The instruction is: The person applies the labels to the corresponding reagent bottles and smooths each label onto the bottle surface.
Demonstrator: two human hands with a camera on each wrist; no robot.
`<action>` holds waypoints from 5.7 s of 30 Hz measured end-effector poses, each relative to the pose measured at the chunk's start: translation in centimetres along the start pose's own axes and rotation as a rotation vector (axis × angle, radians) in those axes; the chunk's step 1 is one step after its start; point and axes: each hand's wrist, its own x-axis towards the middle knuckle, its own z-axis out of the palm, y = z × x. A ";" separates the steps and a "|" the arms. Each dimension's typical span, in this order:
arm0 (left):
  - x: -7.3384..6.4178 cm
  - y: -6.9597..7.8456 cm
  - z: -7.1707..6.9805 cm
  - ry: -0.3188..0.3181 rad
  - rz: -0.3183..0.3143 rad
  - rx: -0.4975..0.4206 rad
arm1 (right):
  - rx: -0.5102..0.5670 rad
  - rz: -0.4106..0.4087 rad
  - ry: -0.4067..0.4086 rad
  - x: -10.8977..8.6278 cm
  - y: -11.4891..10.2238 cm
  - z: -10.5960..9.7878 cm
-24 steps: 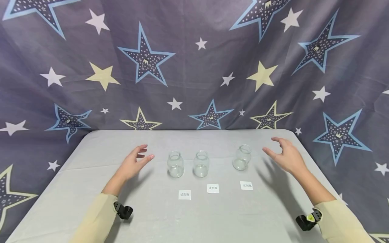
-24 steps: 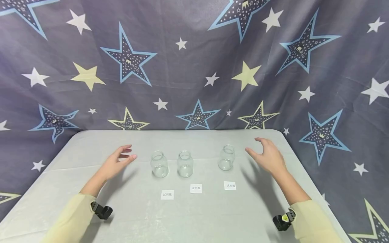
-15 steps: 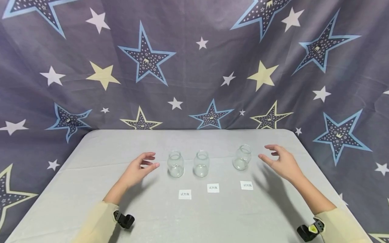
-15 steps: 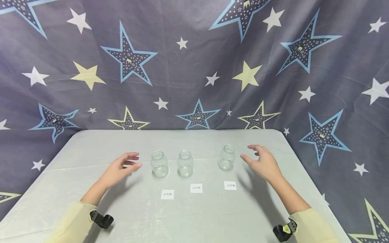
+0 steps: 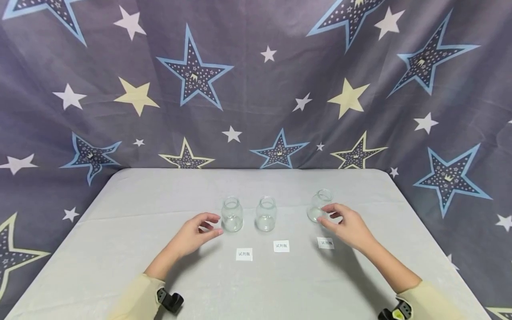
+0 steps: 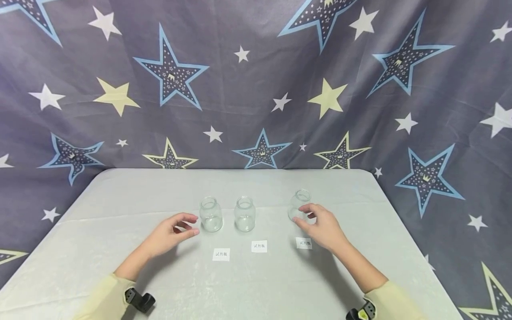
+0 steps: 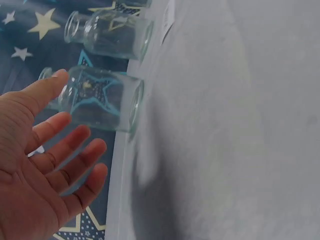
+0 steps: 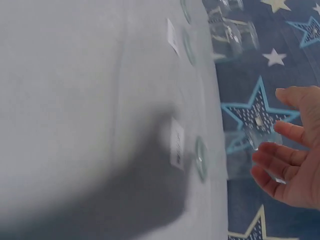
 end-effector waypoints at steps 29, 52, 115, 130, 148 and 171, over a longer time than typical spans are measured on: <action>-0.8 1.7 4.4 -0.190 0.117 0.237 | 0.219 -0.170 -0.286 -0.4 -6.2 8.8; -1.0 2.0 4.8 -0.186 0.128 0.325 | -0.045 -0.314 -0.379 0.1 -9.0 13.8; -0.7 2.5 3.9 -0.175 -0.055 -0.240 | 0.052 -0.307 -0.086 -0.2 -9.4 11.9; -0.7 3.1 4.7 -0.166 -0.025 -0.197 | 0.068 -0.351 -0.043 -0.9 -9.8 11.9; -1.0 3.7 4.8 -0.197 0.057 -0.209 | 0.240 -0.296 -0.130 -1.2 -9.6 12.3; -1.1 4.1 4.8 -0.171 0.012 -0.236 | 0.308 -0.225 -0.072 -1.1 -9.6 11.8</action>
